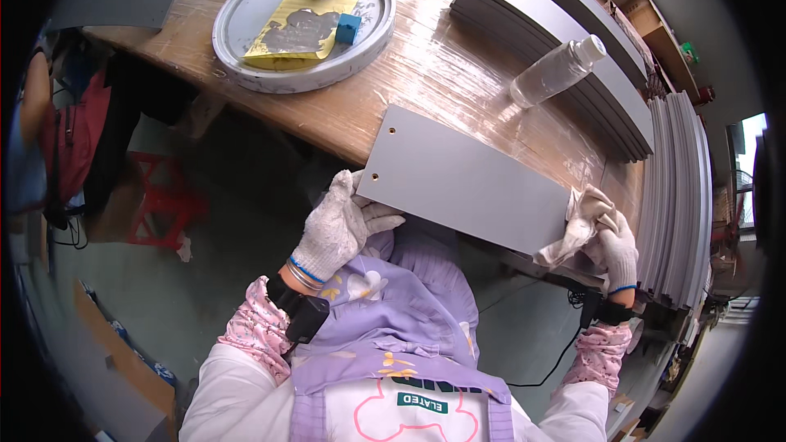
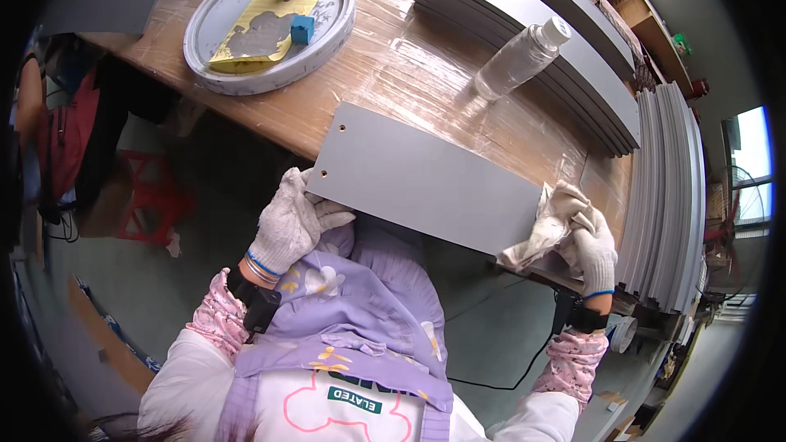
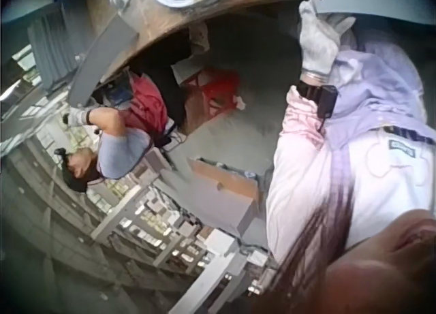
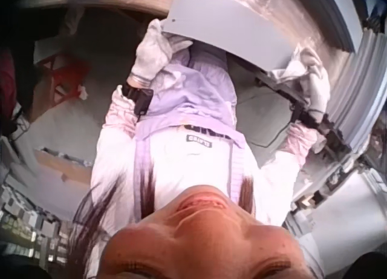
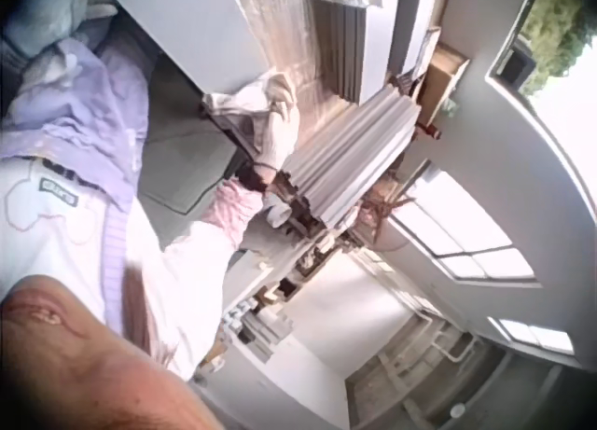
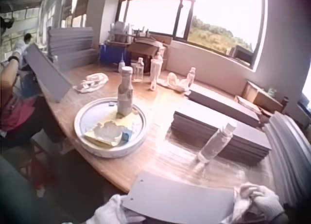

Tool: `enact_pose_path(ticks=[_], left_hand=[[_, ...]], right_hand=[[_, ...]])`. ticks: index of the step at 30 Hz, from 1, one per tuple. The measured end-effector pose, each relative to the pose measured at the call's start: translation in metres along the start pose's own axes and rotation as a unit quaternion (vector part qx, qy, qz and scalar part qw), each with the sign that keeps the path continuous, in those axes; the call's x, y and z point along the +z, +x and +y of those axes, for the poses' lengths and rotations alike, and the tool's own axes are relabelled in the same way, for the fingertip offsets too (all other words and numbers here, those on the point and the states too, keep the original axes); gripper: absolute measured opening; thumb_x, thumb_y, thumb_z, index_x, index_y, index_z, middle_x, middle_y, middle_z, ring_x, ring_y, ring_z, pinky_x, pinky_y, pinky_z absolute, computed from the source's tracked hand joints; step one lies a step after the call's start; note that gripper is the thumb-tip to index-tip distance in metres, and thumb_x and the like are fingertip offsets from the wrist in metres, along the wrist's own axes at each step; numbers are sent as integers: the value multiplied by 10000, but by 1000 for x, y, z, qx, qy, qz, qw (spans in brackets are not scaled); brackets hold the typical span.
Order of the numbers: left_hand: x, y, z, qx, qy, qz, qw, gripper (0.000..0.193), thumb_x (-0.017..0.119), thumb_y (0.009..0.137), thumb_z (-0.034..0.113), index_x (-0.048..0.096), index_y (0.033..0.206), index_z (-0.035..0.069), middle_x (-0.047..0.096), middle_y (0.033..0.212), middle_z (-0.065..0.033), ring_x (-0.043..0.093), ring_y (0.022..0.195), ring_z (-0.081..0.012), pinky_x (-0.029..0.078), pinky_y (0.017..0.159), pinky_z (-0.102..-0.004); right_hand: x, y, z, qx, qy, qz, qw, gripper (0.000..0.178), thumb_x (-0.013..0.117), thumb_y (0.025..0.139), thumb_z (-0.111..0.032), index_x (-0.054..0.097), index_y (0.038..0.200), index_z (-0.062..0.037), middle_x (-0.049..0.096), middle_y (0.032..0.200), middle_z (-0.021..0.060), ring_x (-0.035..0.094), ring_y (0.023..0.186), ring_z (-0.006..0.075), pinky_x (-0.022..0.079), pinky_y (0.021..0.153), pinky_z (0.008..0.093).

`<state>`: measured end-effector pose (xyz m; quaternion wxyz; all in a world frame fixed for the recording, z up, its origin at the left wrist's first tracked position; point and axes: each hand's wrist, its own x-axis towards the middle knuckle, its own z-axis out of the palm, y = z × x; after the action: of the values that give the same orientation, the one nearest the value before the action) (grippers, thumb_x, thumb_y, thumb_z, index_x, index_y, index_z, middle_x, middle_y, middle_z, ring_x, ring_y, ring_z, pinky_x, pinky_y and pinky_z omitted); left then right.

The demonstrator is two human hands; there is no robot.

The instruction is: Sanding and cleaning the edges and surfaces of grey furniture panels.

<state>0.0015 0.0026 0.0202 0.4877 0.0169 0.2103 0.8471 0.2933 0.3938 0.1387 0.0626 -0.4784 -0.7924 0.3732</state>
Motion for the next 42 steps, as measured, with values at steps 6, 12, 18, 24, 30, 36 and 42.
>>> enact_pose_path(ticks=[6, 12, 18, 24, 30, 36, 42], left_hand=[[14, -8, 14, -55, 0, 11, 998, 866, 250, 976, 681, 340, 1452, -37, 491, 1382, -262, 486, 1291, -412, 410, 1075, -522], [13, -11, 36, -124, -55, -5, 991, 1080, 262, 882, 815, 258, 1489, -78, 461, 1405, -279, 495, 1266, -401, 357, 1108, -516], [-3, -9, 46, -60, 98, 75, 991, 587, 411, 1032, 470, 478, 1298, -48, 605, 1220, -233, 642, 1079, -354, 532, 938, -504], [20, 8, 15, -45, 191, 81, 977, 377, 469, 1033, 313, 536, 1218, -8, 673, 1058, -195, 712, 880, -313, 603, 791, -435], [14, 5, 5, 8, 193, 120, 974, 435, 520, 1010, 360, 550, 1200, -31, 701, 984, -207, 731, 795, -274, 629, 725, -385], [10, 9, -1, 22, 208, 100, 973, 439, 482, 1021, 353, 543, 1225, -31, 695, 1000, -219, 727, 799, -313, 631, 726, -422], [8, 0, -6, 57, 211, 130, 967, 450, 459, 1026, 361, 545, 1243, -24, 684, 1053, -206, 719, 885, -311, 630, 742, -423]], right_hand=[[193, -48, -134, -347, -267, 144, 888, 595, 715, 814, -280, 556, 1349, -71, 497, 1399, 227, 495, 1247, 407, 393, 1063, 458], [264, -115, -202, -496, -65, -324, 803, 322, 686, 808, -250, 637, 1096, -114, 621, 1050, 115, 644, 931, 332, 534, 765, 428], [113, -91, -164, -123, 46, -95, 987, 262, 618, 863, 2, 656, 1120, -21, 678, 1073, 54, 639, 960, 127, 518, 823, 243], [-3, 3, -109, -44, 148, 225, 962, 326, 539, 969, -61, 539, 1290, -4, 641, 1163, 128, 663, 1016, 180, 591, 831, 274], [-32, 85, -103, -65, 107, 211, 969, 598, 663, 901, -432, 531, 1312, -18, 647, 1142, 152, 631, 1025, 234, 524, 800, 321], [-58, 161, 38, 91, -350, 128, 924, 352, 641, 851, -343, 706, 978, -21, 711, 847, 145, 689, 840, 293, 546, 722, 408], [8, 157, -18, 203, -354, 122, 905, 499, 685, 795, -452, 711, 1060, -31, 683, 1104, 245, 637, 1079, 418, 516, 895, 464]])
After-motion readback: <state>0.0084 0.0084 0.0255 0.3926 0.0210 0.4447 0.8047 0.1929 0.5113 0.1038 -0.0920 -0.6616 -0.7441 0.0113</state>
